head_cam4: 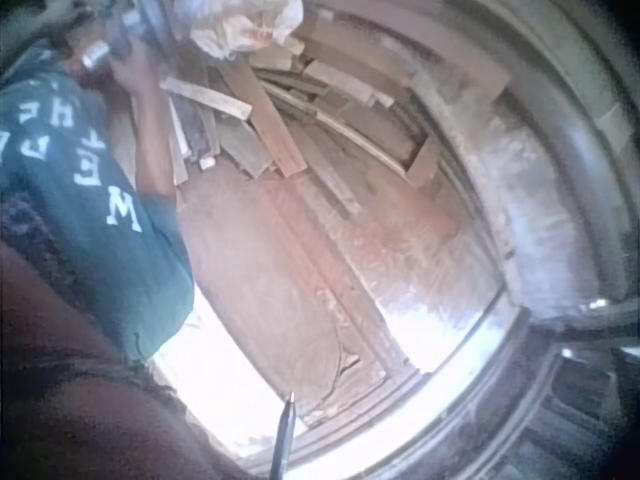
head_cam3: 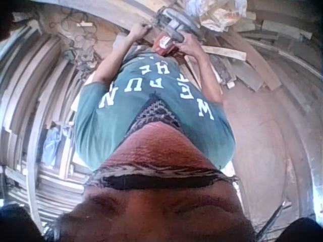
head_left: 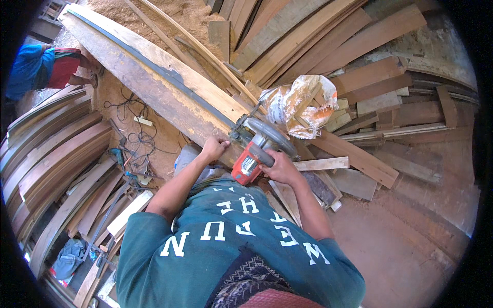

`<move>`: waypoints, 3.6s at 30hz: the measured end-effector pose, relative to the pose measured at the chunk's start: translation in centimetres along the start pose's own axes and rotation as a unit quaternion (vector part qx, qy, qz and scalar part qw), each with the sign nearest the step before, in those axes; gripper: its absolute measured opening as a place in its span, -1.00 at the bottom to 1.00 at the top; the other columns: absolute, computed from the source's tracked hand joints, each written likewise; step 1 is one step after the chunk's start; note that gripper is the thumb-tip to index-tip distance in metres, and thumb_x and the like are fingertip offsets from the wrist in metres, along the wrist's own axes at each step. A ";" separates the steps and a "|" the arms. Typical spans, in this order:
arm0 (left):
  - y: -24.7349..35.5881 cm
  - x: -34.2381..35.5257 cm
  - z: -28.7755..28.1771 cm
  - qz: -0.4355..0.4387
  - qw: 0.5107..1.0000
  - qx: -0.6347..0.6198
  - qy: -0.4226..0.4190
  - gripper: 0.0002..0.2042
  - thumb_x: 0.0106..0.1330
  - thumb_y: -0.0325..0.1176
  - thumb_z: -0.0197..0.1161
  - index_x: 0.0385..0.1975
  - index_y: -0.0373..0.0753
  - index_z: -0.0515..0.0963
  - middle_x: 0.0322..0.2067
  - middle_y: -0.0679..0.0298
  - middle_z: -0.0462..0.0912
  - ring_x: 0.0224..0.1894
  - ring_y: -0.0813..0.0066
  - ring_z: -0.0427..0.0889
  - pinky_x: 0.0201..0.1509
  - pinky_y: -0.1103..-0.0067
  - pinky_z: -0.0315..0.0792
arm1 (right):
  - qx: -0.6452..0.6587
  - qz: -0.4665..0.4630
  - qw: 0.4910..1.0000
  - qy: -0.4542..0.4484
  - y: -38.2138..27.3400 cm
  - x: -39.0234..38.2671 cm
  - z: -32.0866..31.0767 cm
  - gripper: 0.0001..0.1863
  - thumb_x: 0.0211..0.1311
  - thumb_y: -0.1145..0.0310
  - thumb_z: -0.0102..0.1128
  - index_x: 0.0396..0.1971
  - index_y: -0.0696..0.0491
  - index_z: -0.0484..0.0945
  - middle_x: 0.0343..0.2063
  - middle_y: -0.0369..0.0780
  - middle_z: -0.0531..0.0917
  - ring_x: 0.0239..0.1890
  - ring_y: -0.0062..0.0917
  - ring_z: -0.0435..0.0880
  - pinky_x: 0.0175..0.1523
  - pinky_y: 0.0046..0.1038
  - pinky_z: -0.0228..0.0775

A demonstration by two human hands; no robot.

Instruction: The person uses a power router to shape the edge of a long wooden beam and then uses a circular saw to cut along the edge of the timber.

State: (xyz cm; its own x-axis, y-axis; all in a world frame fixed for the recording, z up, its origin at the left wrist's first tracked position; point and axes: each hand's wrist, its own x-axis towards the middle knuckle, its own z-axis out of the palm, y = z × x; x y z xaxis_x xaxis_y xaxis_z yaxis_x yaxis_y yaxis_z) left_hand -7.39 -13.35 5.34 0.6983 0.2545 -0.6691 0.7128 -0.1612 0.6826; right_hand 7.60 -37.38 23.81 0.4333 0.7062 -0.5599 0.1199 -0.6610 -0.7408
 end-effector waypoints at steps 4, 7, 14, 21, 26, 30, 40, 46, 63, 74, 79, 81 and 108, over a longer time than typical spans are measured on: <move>0.9 0.1 0.5 -0.011 0.999 0.049 -0.013 -0.76 0.43 -0.23 0.36 -0.17 -0.30 0.75 -0.48 0.14 0.73 -0.42 0.40 0.68 -0.23 0.35 0.53 | 0.002 -0.017 1.000 0.016 1.0 -0.1 0.1 -0.55 0.20 0.33 0.47 0.06 0.15 0.63 -0.24 0.04 0.75 -0.21 -0.25 0.73 0.02 -0.26 0.53; 0.2 0.2 1.2 0.007 0.998 0.053 0.023 -0.79 0.42 -0.25 0.36 -0.21 -0.28 0.75 -0.48 0.10 0.73 -0.41 0.35 0.70 -0.22 0.34 0.54 | -0.013 -0.018 1.000 0.011 0.5 -0.1 -0.2 -0.58 0.20 0.33 0.46 0.04 0.15 0.63 -0.25 0.04 0.74 -0.21 -0.20 0.74 0.01 -0.24 0.53; 1.6 -0.8 0.8 -0.035 0.995 0.054 0.071 -0.78 0.35 -0.20 0.39 -0.24 -0.23 0.78 -0.30 -0.09 0.78 -0.19 -0.06 0.79 -0.03 0.19 0.60 | -0.040 -0.017 0.998 0.042 1.4 0.4 0.7 -0.61 0.16 0.34 0.42 -0.01 0.11 0.64 -0.27 0.04 0.73 -0.21 -0.09 0.73 -0.03 -0.19 0.53; 0.1 -0.1 -0.2 -0.040 0.988 0.073 0.129 -0.73 0.34 -0.14 0.39 -0.23 -0.23 0.77 -0.30 -0.10 0.78 -0.15 -0.09 0.79 -0.02 0.17 0.60 | -0.016 -0.045 0.998 0.046 0.6 1.8 1.9 -0.63 0.17 0.34 0.40 -0.03 0.09 0.65 -0.31 0.07 0.72 -0.23 0.01 0.73 -0.08 -0.17 0.53; -0.1 0.2 -1.5 -0.040 0.989 0.061 0.132 -0.73 0.33 -0.14 0.38 -0.18 -0.21 0.77 -0.29 -0.09 0.79 -0.14 -0.07 0.79 -0.01 0.18 0.60 | -0.026 -0.052 0.997 0.049 -0.5 2.6 2.3 -0.66 0.17 0.34 0.39 -0.06 0.10 0.64 -0.34 0.08 0.71 -0.27 0.03 0.71 -0.12 -0.15 0.51; -0.1 0.7 -2.8 -0.035 0.987 0.068 0.138 -0.73 0.34 -0.14 0.37 -0.15 -0.19 0.77 -0.26 -0.07 0.80 -0.12 -0.04 0.80 0.00 0.20 0.61 | -0.037 -0.022 0.999 0.021 -1.7 3.7 2.3 -0.50 0.16 0.33 0.37 0.12 0.12 0.62 -0.18 0.16 0.73 -0.04 0.11 0.71 0.04 -0.05 0.55; -0.7 1.2 -6.5 -0.038 0.986 0.059 0.151 -0.74 0.38 -0.17 0.38 -0.14 -0.23 0.77 -0.26 -0.01 0.82 -0.17 0.13 0.82 -0.05 0.28 0.62 | -0.028 -0.056 0.997 0.052 -4.1 6.6 3.8 -0.58 0.16 0.33 0.38 0.04 0.11 0.65 -0.21 0.14 0.74 -0.09 0.09 0.73 0.02 -0.09 0.56; -1.5 2.3 -9.2 -0.065 0.986 0.045 0.150 -0.75 0.37 -0.16 0.35 -0.17 -0.20 0.78 -0.27 -0.05 0.81 -0.16 -0.02 0.80 -0.01 0.21 0.59 | -0.034 -0.047 0.997 0.049 -6.1 8.9 4.7 -0.57 0.15 0.32 0.39 0.04 0.10 0.65 -0.22 0.15 0.74 -0.08 0.12 0.72 0.02 -0.05 0.57; -3.8 5.3 -17.8 -0.085 0.982 0.055 0.162 -0.74 0.36 -0.14 0.37 -0.18 -0.20 0.78 -0.26 -0.01 0.82 -0.11 0.04 0.80 0.01 0.22 0.59 | -0.025 -0.053 0.997 0.059 -12.6 15.3 7.2 -0.64 0.15 0.39 0.36 -0.03 0.13 0.65 -0.25 0.15 0.72 -0.11 0.10 0.72 -0.01 -0.10 0.55; -3.8 7.2 -27.9 0.073 0.973 0.108 0.189 -0.71 0.36 -0.17 0.26 -0.12 -0.23 0.75 -0.24 -0.14 0.78 -0.09 -0.14 0.77 0.08 0.16 0.60 | -0.015 -0.067 0.997 0.044 -14.0 18.8 8.3 -0.62 0.14 0.41 0.36 -0.01 0.10 0.65 -0.22 0.10 0.73 -0.11 0.02 0.73 0.02 -0.16 0.54; -0.8 11.7 -40.0 0.129 0.875 0.333 0.328 -0.40 0.22 -0.28 0.38 0.33 -0.13 0.50 0.36 -0.06 0.49 0.37 -0.11 0.48 0.36 0.17 0.45 | -0.035 -0.067 0.995 0.066 -15.0 18.9 8.6 -0.65 0.18 0.34 0.38 -0.03 0.10 0.65 -0.25 0.07 0.73 -0.15 0.00 0.74 -0.04 -0.15 0.55; 1.0 13.8 -43.0 0.079 0.843 0.509 0.157 -0.03 0.07 -0.31 0.53 0.56 0.00 0.18 0.62 0.18 0.07 0.62 -0.09 0.05 0.57 -0.12 0.10 | -0.027 -0.067 0.995 0.075 -14.3 19.1 8.9 -0.63 0.18 0.32 0.41 0.00 0.08 0.68 -0.22 0.05 0.76 -0.12 -0.02 0.77 -0.02 -0.17 0.57; 7.4 22.3 -46.3 0.179 0.687 0.702 -0.059 0.05 -0.26 -0.16 0.76 0.42 0.01 0.38 0.30 0.19 0.49 0.45 0.10 0.38 0.48 -0.28 0.17 | -0.042 -0.030 0.998 0.043 -16.2 20.9 8.6 -0.57 0.14 0.35 0.43 0.05 0.08 0.66 -0.24 0.07 0.74 -0.16 -0.05 0.79 -0.04 -0.22 0.58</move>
State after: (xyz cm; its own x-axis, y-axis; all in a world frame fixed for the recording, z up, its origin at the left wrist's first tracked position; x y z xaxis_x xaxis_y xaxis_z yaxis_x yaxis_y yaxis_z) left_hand 10.46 35.24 9.08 0.7864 -0.1077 -0.6082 -0.2035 -0.9749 -0.0905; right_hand 7.06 -9.78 20.93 0.4977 0.7230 -0.4791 0.2208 -0.6398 -0.7361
